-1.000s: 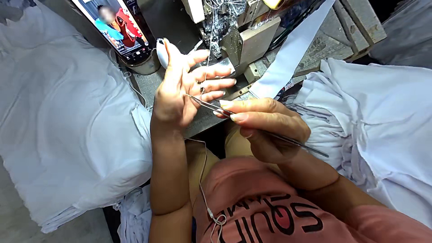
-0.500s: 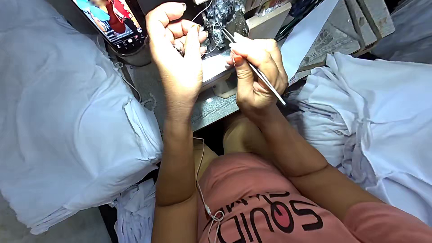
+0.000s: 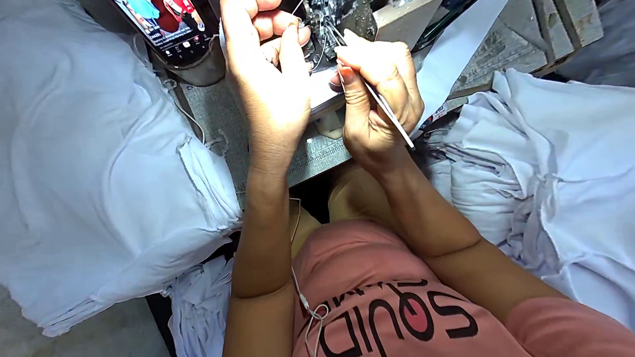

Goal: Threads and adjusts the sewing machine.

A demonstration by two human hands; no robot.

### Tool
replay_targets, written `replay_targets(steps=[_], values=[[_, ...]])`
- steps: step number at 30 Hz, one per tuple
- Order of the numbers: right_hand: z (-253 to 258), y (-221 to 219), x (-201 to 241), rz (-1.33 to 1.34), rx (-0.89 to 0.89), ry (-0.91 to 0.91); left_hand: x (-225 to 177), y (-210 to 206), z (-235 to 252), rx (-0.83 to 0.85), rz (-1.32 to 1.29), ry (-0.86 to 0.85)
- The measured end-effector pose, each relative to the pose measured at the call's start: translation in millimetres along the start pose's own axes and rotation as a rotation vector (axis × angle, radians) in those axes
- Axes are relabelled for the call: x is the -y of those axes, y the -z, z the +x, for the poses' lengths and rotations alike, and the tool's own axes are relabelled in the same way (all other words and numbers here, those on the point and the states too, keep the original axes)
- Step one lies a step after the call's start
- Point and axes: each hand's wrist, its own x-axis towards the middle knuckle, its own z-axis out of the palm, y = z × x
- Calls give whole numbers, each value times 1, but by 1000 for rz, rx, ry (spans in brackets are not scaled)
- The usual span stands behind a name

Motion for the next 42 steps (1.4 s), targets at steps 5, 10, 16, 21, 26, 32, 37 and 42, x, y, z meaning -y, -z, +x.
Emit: replay_targets(steps=[5,10,16,21,26,32,37,42], values=[[-1,0,-1,-5,-8,4,1,0,-1,-1,21,-27],[0,-2,-2,-19,-14,5,3,0,0,6,21,-37],[0,-2,-2,-27,-14,6,4,0,0,6,48,-46],[1,-2,-3,-16,-18,7,4,0,0,0,53,-47],[0,-1,-2,-19,-16,2,2,0,0,8,52,-30],[0,-2,-3,0,-28,1,3,0,-1,10,60,-46],[1,-2,-3,-21,-25,3,3,0,0,20,42,-38],[1,-2,-3,-28,-33,7,3,0,-1,14,41,-46]])
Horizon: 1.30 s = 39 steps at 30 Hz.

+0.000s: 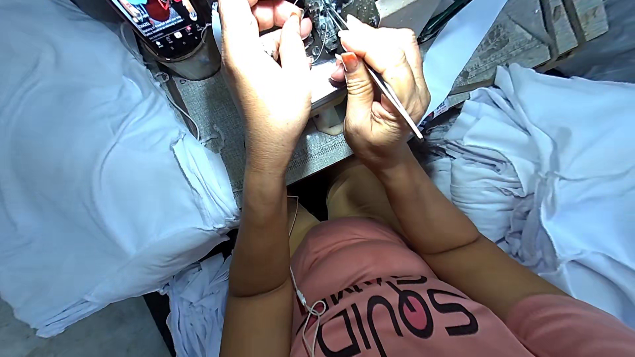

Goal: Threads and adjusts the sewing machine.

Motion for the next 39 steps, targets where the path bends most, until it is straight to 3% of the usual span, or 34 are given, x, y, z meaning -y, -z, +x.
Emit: replay_targets(steps=[39], values=[[1,-2,-2,11,-10,4,0,0,-1,-3,30,-11]])
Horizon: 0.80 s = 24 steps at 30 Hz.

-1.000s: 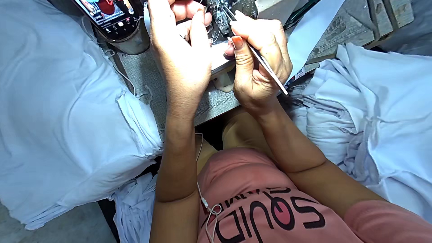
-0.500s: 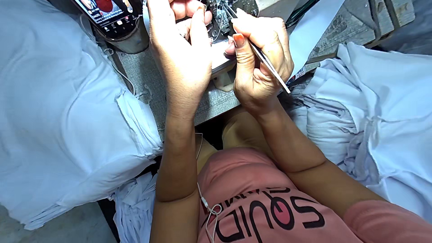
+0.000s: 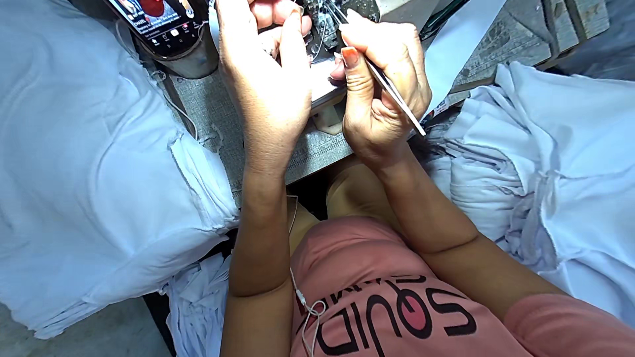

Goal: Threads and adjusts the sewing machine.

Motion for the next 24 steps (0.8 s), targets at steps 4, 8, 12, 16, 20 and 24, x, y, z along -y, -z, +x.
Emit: replay_targets(steps=[4,8,12,16,20,24], values=[[0,0,0,-7,-5,3,-1,0,0,1,-9,6],[0,-1,0,-1,-1,0,-1,-1,0,-1,-10,3],[0,0,0,-2,-1,2,0,0,-1,4,-10,-18],[-1,0,0,11,2,-2,-1,0,-1,10,-14,-6],[1,0,0,24,5,-2,0,0,-1,9,-15,-20],[-25,-9,-19,49,-22,-40,0,1,-1,20,-2,-27]])
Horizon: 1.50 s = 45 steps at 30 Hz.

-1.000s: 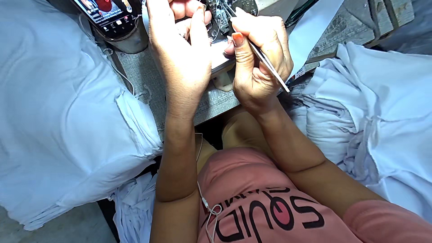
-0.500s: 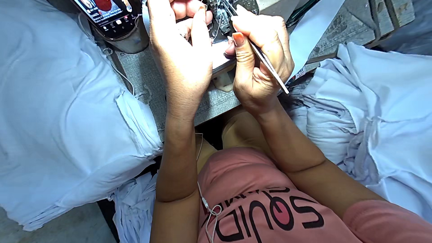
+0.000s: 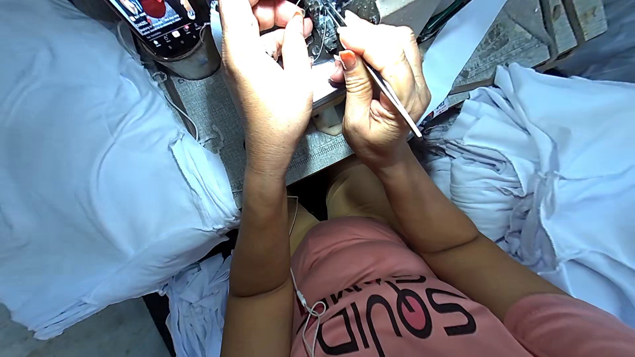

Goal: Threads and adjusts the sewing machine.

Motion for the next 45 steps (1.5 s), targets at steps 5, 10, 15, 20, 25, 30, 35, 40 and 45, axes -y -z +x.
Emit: replay_targets(steps=[5,10,15,20,25,30,35,40,45], values=[[0,0,-1,-12,-6,17,2,0,0,-7,-6,-19],[26,8,21,-55,40,44,1,0,0,1,-10,-22],[25,8,21,-48,48,37,1,0,0,4,0,-21],[24,8,20,-53,50,43,2,0,0,1,-18,-30],[24,9,20,-34,49,49,3,0,0,-4,-17,-38],[24,9,20,-56,36,59,3,0,0,-5,-2,-43],[23,8,19,-28,9,51,3,0,0,-8,-2,-42],[23,8,19,-46,13,46,3,0,0,-9,12,-46],[24,8,19,-43,9,46,2,0,-1,-7,16,-41]])
